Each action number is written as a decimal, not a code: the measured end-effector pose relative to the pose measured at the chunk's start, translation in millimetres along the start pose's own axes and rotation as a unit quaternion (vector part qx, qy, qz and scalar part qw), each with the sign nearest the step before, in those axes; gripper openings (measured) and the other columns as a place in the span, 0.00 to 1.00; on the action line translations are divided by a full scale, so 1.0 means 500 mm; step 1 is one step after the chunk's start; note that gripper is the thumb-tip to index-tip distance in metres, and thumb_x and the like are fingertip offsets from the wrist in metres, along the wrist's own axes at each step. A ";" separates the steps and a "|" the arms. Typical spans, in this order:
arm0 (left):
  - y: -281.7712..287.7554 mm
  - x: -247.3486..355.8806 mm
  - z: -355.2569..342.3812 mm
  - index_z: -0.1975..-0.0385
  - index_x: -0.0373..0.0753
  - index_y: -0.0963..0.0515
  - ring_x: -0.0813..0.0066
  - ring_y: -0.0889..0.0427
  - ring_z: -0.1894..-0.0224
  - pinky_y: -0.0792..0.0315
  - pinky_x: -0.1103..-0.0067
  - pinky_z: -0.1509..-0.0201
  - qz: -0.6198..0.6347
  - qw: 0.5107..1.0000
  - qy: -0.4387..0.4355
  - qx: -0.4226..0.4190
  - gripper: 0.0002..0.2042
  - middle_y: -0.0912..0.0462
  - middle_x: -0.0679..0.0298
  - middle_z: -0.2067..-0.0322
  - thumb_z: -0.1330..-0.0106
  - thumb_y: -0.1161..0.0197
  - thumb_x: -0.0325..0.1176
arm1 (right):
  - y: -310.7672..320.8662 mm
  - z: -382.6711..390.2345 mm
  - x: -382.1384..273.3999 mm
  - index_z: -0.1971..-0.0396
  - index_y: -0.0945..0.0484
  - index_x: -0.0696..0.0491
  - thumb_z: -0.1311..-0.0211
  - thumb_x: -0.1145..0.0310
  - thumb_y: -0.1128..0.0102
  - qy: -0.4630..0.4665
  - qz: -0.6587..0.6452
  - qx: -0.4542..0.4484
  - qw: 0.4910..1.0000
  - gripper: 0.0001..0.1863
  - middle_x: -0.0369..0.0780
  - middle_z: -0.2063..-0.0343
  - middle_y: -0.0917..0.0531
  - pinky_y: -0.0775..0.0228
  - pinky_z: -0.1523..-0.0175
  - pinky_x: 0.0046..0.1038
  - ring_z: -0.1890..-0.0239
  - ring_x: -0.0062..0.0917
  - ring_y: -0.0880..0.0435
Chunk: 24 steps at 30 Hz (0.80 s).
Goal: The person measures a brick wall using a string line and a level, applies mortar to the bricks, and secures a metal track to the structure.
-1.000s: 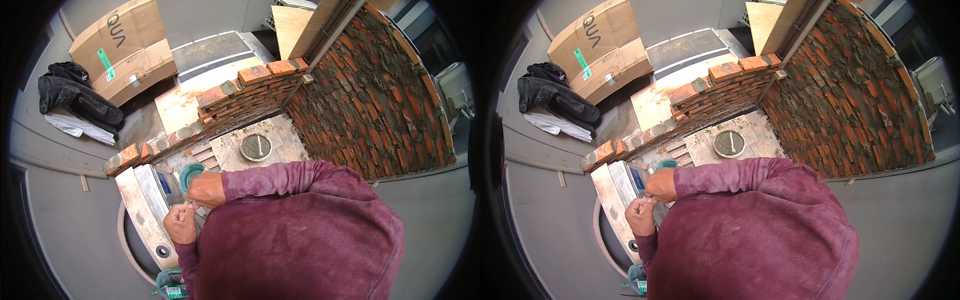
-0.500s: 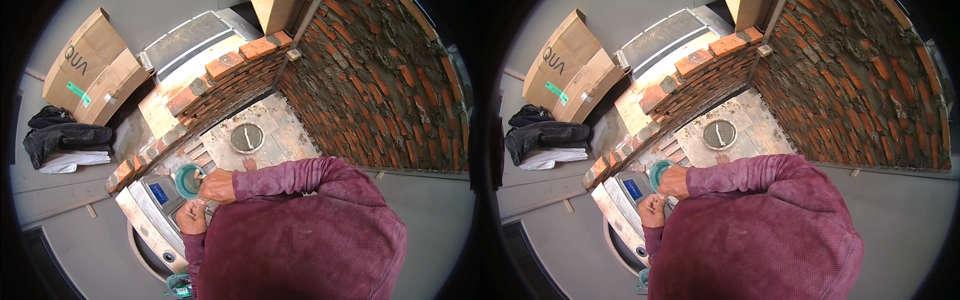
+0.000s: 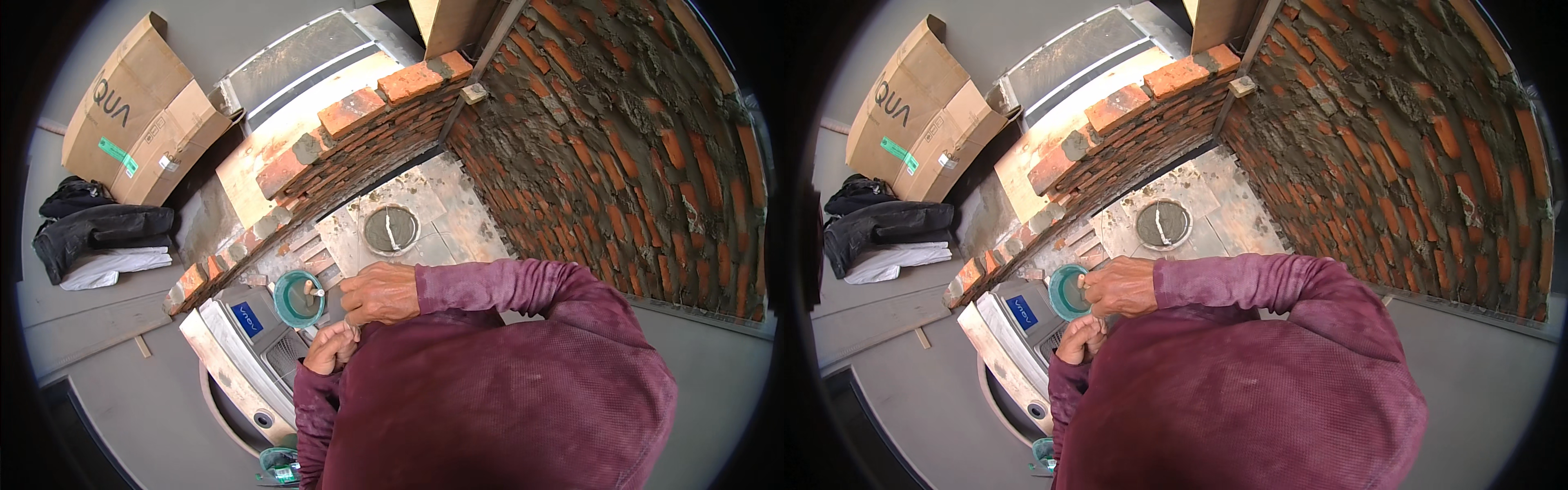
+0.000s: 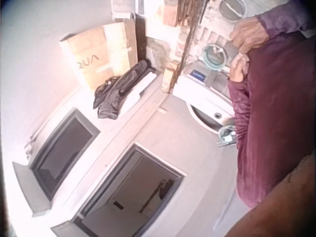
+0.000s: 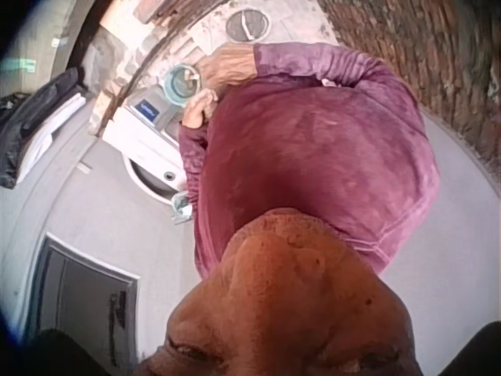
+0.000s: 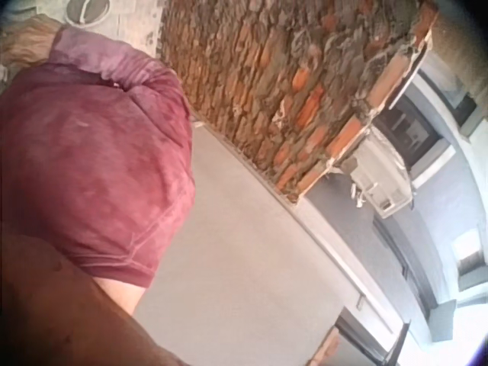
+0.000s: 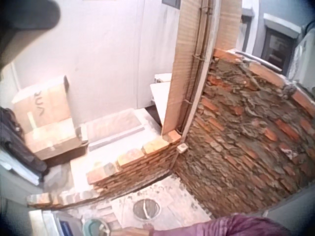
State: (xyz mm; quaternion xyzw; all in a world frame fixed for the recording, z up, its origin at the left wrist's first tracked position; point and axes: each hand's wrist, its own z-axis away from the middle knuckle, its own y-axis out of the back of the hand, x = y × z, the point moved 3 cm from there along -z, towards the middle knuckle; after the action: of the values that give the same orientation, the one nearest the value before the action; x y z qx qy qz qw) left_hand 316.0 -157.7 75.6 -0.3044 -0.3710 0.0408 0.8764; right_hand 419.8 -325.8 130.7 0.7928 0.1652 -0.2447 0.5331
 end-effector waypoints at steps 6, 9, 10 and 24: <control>-0.004 0.010 -0.035 0.68 0.37 0.29 0.87 0.39 0.74 0.45 0.88 0.69 -0.024 0.997 -0.049 -0.048 0.08 0.33 0.75 0.73 0.32 0.48 0.35 | 0.034 -0.011 0.010 0.68 0.22 0.50 0.59 0.72 0.39 -0.014 -0.003 -0.040 0.999 0.13 0.33 0.75 0.29 0.28 0.69 0.29 0.65 0.25 0.25; -0.005 0.032 -0.038 0.74 0.37 0.30 0.85 0.37 0.73 0.42 0.85 0.67 -0.085 0.988 -0.097 -0.087 0.11 0.33 0.74 0.76 0.32 0.47 0.36 | 0.044 -0.033 -0.001 0.69 0.23 0.50 0.59 0.72 0.40 -0.058 0.013 -0.109 0.992 0.12 0.32 0.76 0.27 0.27 0.71 0.29 0.68 0.25 0.24; 0.000 0.023 -0.048 0.75 0.37 0.30 0.85 0.35 0.72 0.40 0.84 0.66 -0.114 0.976 -0.156 -0.104 0.11 0.33 0.73 0.76 0.32 0.47 0.36 | 0.045 -0.042 -0.012 0.73 0.24 0.51 0.59 0.72 0.40 -0.063 0.027 -0.144 0.987 0.09 0.32 0.75 0.26 0.27 0.72 0.29 0.67 0.25 0.23; 0.195 -0.062 0.155 0.63 0.38 0.19 0.72 0.21 0.59 0.29 0.77 0.54 -0.241 0.826 -0.227 0.456 0.14 0.18 0.61 0.66 0.42 0.34 0.41 | 0.274 -0.119 0.140 0.73 0.24 0.62 0.39 0.79 0.46 -0.181 0.036 -0.075 0.980 0.04 0.40 0.78 0.24 0.36 0.68 0.25 0.75 0.24 0.28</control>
State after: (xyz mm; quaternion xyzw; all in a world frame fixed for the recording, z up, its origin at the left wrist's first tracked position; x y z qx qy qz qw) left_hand 256.6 -48.9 43.0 0.2467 -0.5604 0.0610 0.7883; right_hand 561.8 -322.4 214.4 0.6985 0.0550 -0.3514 0.6209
